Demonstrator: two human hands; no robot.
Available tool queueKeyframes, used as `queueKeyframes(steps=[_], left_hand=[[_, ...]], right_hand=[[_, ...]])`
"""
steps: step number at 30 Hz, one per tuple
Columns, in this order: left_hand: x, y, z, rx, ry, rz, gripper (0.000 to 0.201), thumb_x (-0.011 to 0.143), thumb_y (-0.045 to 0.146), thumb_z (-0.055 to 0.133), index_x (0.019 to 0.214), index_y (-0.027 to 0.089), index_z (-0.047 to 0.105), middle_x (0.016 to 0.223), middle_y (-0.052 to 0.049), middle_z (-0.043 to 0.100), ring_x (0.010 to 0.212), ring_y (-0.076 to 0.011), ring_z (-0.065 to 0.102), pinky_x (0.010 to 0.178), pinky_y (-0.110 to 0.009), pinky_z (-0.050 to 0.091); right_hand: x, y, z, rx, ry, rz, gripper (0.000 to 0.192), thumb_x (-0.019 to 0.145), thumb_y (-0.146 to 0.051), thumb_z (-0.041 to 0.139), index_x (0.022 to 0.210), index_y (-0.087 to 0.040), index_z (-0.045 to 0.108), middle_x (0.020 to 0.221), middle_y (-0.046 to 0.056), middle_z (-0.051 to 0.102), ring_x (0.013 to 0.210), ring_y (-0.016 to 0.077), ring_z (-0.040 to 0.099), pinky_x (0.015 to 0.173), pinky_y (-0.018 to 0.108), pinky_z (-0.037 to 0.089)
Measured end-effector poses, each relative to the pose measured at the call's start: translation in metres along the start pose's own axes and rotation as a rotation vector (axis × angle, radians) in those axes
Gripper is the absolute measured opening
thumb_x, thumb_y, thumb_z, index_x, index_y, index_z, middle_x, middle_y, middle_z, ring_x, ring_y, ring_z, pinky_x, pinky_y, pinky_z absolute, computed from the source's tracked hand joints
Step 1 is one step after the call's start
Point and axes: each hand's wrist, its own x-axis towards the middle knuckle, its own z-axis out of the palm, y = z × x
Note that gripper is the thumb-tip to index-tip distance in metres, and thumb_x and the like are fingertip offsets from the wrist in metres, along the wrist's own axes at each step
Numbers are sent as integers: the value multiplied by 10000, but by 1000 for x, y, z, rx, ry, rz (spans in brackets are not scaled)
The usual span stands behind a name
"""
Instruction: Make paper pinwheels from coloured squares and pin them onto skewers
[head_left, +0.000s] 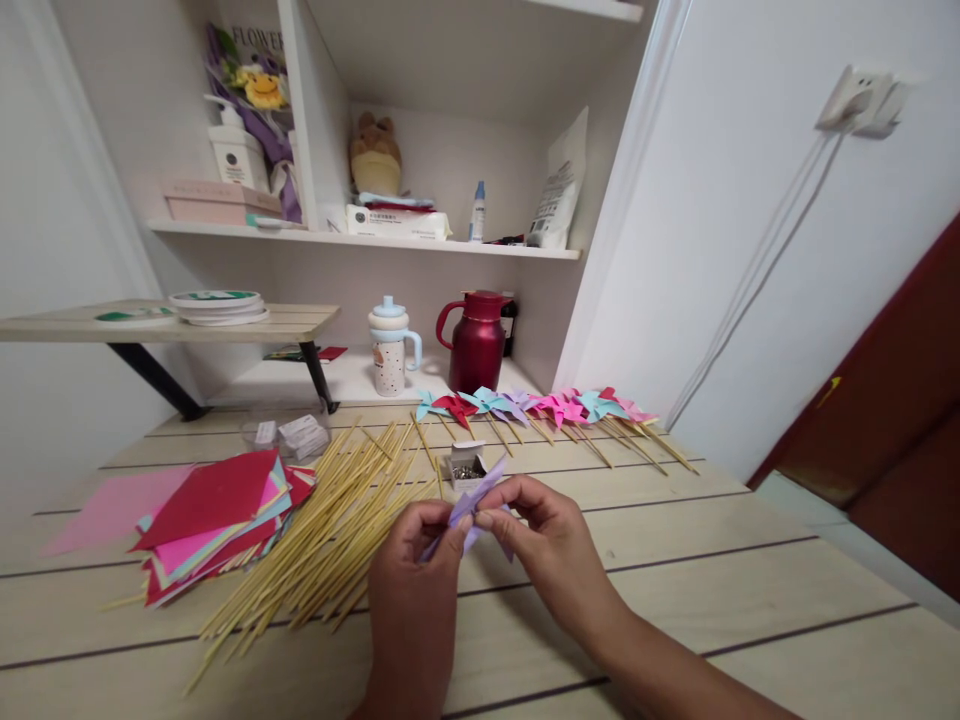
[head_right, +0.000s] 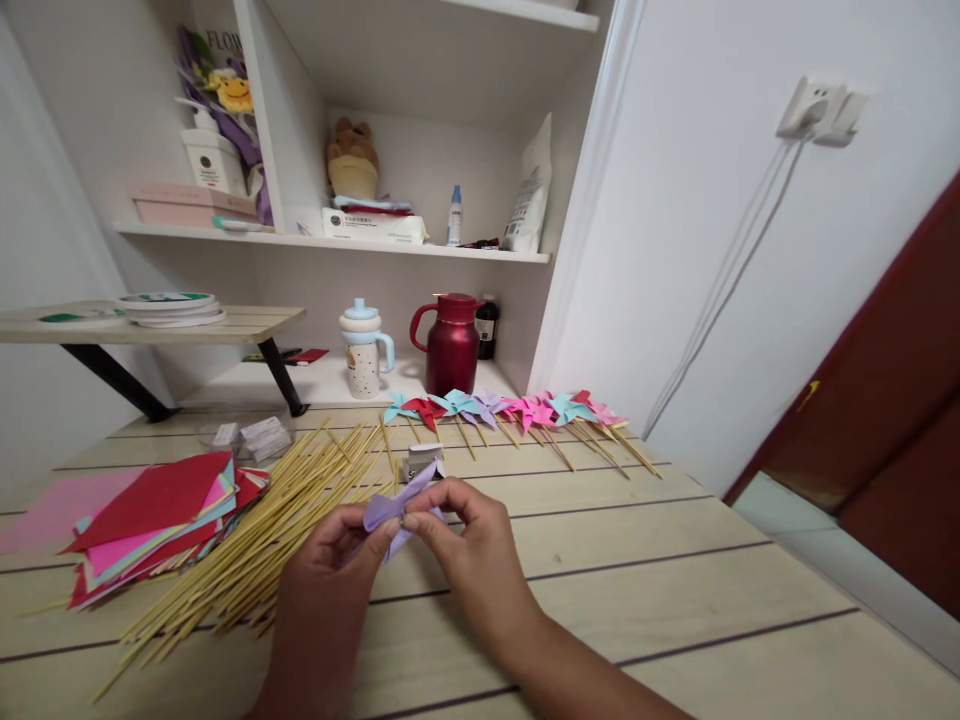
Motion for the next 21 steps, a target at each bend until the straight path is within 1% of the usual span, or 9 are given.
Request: queueKeyframes(steps=[4, 7, 9, 11, 13, 15, 19, 20, 21], left_hand=[[1, -2, -1, 27, 23, 21, 135, 680, 297, 751, 727, 182, 698, 709, -16, 723, 690, -176, 640, 665, -257, 480], [1, -3, -2, 35, 27, 36, 152, 691, 313, 747, 763, 184, 711, 748, -19, 734, 718, -180, 649, 690, -265, 488], [1, -3, -3, 48, 34, 40, 155, 694, 316, 744, 774, 186, 715, 757, -20, 737, 732, -185, 653, 702, -273, 490], [1, -4, -3, 66, 38, 47, 155, 695, 317, 742, 780, 189, 719, 769, -23, 741, 747, -193, 656, 716, -283, 491], [2, -5, -4, 90, 43, 59, 157, 698, 321, 740, 786, 192, 723, 785, -28, 744, 761, -199, 657, 735, -297, 491], [2, -6, -4, 110, 46, 75, 165, 702, 330, 740, 796, 195, 727, 806, -33, 746, 779, -206, 658, 756, -311, 491], [3, -8, -6, 117, 44, 132, 165, 708, 338, 744, 803, 204, 728, 820, -33, 744, 795, -210, 660, 771, -323, 496], [3, -8, -6, 120, 46, 158, 157, 706, 335, 747, 796, 207, 727, 812, -30, 741, 786, -207, 659, 764, -321, 498], [3, -8, -7, 128, 48, 186, 145, 705, 330, 750, 784, 210, 727, 799, -27, 737, 773, -203, 657, 755, -318, 500]], right_hand=[[-1, 1, 3, 183, 55, -4, 328, 717, -241, 797, 807, -234, 482, 681, -66, 611, 630, 116, 533, 620, 241, 410], [-1, 1, 5, 232, 73, 33, 425, 704, -260, 821, 904, -251, 446, 670, -74, 646, 624, 114, 545, 643, 241, 414], [-1, 0, 6, 247, 77, 59, 497, 689, -246, 832, 1014, -259, 458, 673, -73, 657, 628, 120, 556, 661, 247, 422], [-1, 0, 6, 265, 75, 86, 617, 685, -217, 829, 1174, -268, 457, 650, -84, 636, 625, 122, 555, 676, 255, 428], [-1, 0, 6, 283, 69, 109, 742, 702, -197, 812, 1322, -283, 414, 624, -96, 598, 618, 121, 546, 683, 260, 428], [-1, 0, 7, 306, 73, 122, 822, 711, -184, 802, 1400, -302, 369, 610, -104, 566, 608, 118, 533, 679, 263, 425], [-2, 0, 6, 346, 88, 131, 911, 686, -158, 812, 1445, -329, 338, 611, -111, 548, 597, 113, 524, 668, 262, 429], [-1, 1, 6, 351, 78, 134, 887, 682, -162, 816, 1432, -326, 372, 621, -106, 558, 605, 113, 531, 672, 262, 433], [-1, 1, 5, 349, 61, 139, 822, 678, -173, 822, 1392, -311, 440, 644, -94, 582, 624, 116, 544, 681, 263, 437]])
